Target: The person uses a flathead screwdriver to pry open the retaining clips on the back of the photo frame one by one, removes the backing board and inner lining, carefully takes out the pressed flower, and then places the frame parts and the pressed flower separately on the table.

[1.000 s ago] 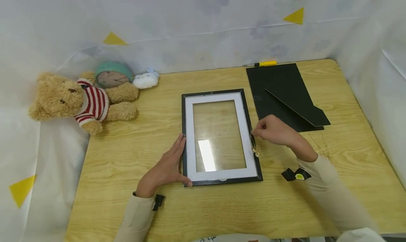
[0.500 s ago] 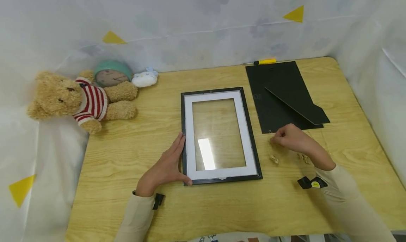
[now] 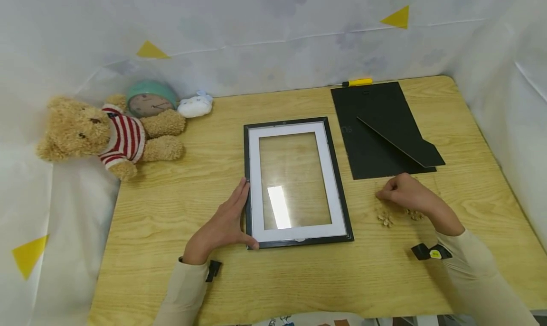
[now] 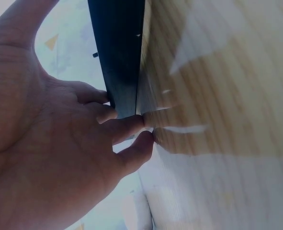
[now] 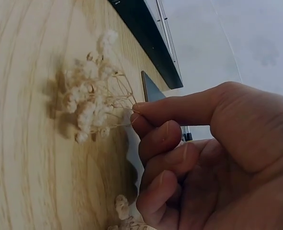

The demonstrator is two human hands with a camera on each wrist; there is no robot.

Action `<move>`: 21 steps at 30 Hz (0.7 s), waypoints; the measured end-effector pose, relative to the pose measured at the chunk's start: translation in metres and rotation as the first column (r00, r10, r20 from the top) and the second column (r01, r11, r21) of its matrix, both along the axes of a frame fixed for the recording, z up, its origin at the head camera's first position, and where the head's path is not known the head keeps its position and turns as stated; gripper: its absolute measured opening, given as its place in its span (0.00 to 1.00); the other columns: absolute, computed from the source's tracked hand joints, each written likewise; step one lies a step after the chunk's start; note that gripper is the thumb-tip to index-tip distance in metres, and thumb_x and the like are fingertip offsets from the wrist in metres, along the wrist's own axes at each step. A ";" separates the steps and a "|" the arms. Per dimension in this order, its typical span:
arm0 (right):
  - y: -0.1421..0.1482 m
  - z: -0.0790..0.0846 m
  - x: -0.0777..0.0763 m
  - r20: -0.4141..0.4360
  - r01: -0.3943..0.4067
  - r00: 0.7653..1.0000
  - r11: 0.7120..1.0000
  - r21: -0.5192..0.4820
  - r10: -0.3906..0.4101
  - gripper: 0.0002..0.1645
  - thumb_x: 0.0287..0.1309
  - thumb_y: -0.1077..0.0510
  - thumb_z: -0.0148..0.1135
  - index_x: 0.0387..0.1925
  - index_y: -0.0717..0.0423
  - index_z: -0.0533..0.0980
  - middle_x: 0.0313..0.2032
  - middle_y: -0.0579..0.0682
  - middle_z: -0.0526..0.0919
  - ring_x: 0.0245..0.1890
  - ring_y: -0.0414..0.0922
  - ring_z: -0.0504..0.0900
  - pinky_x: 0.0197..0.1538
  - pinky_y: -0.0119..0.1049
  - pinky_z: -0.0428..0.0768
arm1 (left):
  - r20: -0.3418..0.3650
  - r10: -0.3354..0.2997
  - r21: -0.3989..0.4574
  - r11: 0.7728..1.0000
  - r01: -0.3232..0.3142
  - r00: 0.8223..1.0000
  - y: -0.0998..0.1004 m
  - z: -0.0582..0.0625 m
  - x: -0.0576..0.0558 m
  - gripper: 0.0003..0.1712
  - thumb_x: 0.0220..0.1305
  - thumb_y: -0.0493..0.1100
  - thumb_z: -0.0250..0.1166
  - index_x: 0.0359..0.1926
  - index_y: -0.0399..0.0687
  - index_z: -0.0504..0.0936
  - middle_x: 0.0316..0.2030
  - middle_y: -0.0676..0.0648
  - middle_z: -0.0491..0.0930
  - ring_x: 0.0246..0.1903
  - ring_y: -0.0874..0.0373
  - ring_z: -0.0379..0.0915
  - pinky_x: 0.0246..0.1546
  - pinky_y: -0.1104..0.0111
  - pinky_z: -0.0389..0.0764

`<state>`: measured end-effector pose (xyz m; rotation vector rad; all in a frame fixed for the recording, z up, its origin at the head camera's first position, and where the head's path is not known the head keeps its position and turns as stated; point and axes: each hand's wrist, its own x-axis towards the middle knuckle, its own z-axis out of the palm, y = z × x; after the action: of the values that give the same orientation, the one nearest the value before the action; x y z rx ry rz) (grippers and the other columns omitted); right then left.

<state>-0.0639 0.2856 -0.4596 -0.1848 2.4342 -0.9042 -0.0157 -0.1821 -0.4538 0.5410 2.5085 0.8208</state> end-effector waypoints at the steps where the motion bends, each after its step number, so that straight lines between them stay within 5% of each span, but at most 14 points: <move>1: 0.001 -0.001 0.000 0.000 0.001 1.000 1.000 0.003 -0.001 0.18 0.65 0.56 0.64 0.19 0.57 0.79 0.14 0.42 0.63 0.15 0.39 0.62 0.24 0.34 0.63 | 0.000 0.000 0.001 1.000 0.000 1.000 0.000 0.000 0.000 0.90 0.28 0.61 0.87 0.79 0.37 0.34 0.79 0.41 0.28 0.77 0.42 0.33 0.68 0.39 0.56; 21: -0.003 0.005 0.004 -0.046 0.031 0.999 0.998 0.047 -0.029 0.14 0.64 0.57 0.65 0.25 0.62 0.82 0.17 0.44 0.71 0.18 0.41 0.67 0.24 0.34 0.66 | 0.002 0.000 0.000 1.000 0.000 1.000 -0.001 -0.002 0.000 0.90 0.28 0.62 0.86 0.79 0.38 0.34 0.79 0.41 0.28 0.77 0.41 0.34 0.66 0.37 0.56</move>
<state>-0.0596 0.2826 -0.4549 -0.1539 2.5042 -0.8625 -0.0158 -0.1828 -0.4555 0.5395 2.5073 0.8205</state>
